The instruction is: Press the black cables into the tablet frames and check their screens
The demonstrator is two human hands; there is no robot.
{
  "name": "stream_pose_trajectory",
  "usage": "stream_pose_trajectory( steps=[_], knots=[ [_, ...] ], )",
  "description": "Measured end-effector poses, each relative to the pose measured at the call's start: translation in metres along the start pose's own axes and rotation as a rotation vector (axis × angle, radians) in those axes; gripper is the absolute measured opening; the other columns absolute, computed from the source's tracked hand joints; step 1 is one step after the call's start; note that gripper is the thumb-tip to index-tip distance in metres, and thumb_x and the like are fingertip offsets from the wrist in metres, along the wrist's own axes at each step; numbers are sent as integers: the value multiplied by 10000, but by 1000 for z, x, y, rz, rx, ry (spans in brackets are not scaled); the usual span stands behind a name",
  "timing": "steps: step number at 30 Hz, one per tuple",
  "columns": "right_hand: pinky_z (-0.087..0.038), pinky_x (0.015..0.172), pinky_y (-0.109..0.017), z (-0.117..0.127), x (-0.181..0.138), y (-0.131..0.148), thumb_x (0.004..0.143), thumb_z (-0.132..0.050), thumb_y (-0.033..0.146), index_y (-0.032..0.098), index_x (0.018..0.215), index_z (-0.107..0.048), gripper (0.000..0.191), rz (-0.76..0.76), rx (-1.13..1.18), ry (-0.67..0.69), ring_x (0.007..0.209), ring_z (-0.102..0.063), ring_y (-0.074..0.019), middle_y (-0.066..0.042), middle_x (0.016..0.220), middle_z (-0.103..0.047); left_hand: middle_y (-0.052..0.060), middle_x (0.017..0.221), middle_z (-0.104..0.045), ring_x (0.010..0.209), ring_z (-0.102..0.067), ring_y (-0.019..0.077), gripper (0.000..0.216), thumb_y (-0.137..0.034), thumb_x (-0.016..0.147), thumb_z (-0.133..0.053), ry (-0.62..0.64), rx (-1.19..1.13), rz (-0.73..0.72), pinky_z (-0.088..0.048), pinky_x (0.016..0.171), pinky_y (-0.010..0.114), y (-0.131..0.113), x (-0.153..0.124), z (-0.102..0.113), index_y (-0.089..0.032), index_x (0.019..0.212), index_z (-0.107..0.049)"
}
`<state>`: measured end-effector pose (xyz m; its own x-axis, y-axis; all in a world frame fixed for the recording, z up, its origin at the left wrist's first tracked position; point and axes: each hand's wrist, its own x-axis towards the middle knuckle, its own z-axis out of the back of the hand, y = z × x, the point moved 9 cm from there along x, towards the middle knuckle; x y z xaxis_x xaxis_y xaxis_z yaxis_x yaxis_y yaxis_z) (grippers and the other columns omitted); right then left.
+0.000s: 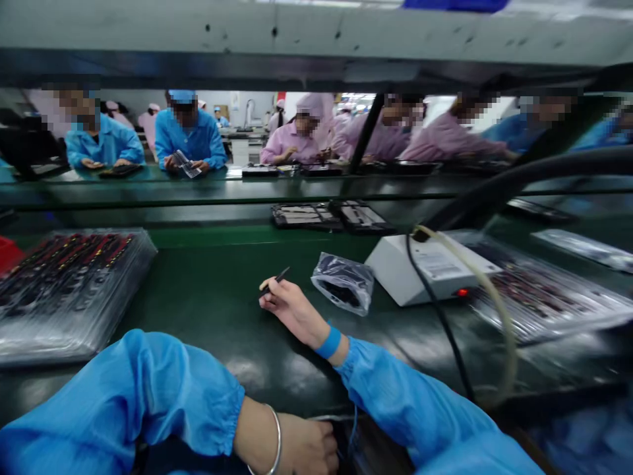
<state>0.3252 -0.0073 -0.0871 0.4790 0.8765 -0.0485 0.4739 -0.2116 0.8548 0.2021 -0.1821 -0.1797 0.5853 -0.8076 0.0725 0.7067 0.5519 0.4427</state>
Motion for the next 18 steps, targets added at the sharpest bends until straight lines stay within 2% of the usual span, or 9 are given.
stream_pose_trajectory(
  steps=[2, 3, 7, 14, 16, 18],
  knots=[
    [-512, 729, -299, -3, 2, 2, 715, -863, 479, 198, 825, -732, 329, 23, 10, 13, 676, -575, -132, 20, 665, -545, 71, 841, -665, 769, -627, 210, 180, -413, 895, -581, -60, -99, -189, -447, 638, 345, -10, -3, 10, -302, 919, -721],
    [-515, 724, -299, -4, 3, 3, 717, -862, 476, 198, 818, -732, 323, 31, 12, 19, 678, -578, -135, 16, 666, -544, 76, 779, -651, 730, -621, 211, 158, -363, 860, -600, -76, -154, -227, -428, 631, 349, -10, -5, 15, -279, 887, -732],
    [-522, 714, -288, -4, 3, 2, 720, -861, 463, 195, 810, -733, 310, 42, 8, 39, 687, -590, -137, 16, 667, -544, 84, 724, -651, 707, -622, 222, 134, -235, 782, -661, -79, -314, -189, -426, 679, 364, 3, -5, 25, -174, 875, -735],
    [-514, 726, -275, 3, 9, -4, 697, -884, 455, 186, 828, -726, 338, 5, 13, 28, 671, -576, -111, 42, 650, -570, 51, 713, -672, 687, -631, 211, 72, -223, 767, -701, -61, -386, -161, -429, 636, 358, 0, 3, 22, -214, 833, -731],
    [-514, 735, -273, 3, 7, 3, 681, -895, 456, 187, 817, -724, 347, 14, 38, 7, 685, -578, -110, 46, 648, -558, 37, 745, -682, 689, -630, 200, 65, -237, 805, -684, -82, -414, -164, -435, 629, 358, 0, 4, 32, -242, 856, -723],
    [-515, 762, -268, 6, -1, 19, 678, -896, 463, 195, 816, -722, 348, 57, 80, -34, 714, -582, -109, 50, 658, -546, 24, 785, -687, 711, -630, 181, 69, -253, 868, -637, -143, -461, -225, -439, 626, 344, 4, -1, 52, -264, 860, -705]
  ],
)
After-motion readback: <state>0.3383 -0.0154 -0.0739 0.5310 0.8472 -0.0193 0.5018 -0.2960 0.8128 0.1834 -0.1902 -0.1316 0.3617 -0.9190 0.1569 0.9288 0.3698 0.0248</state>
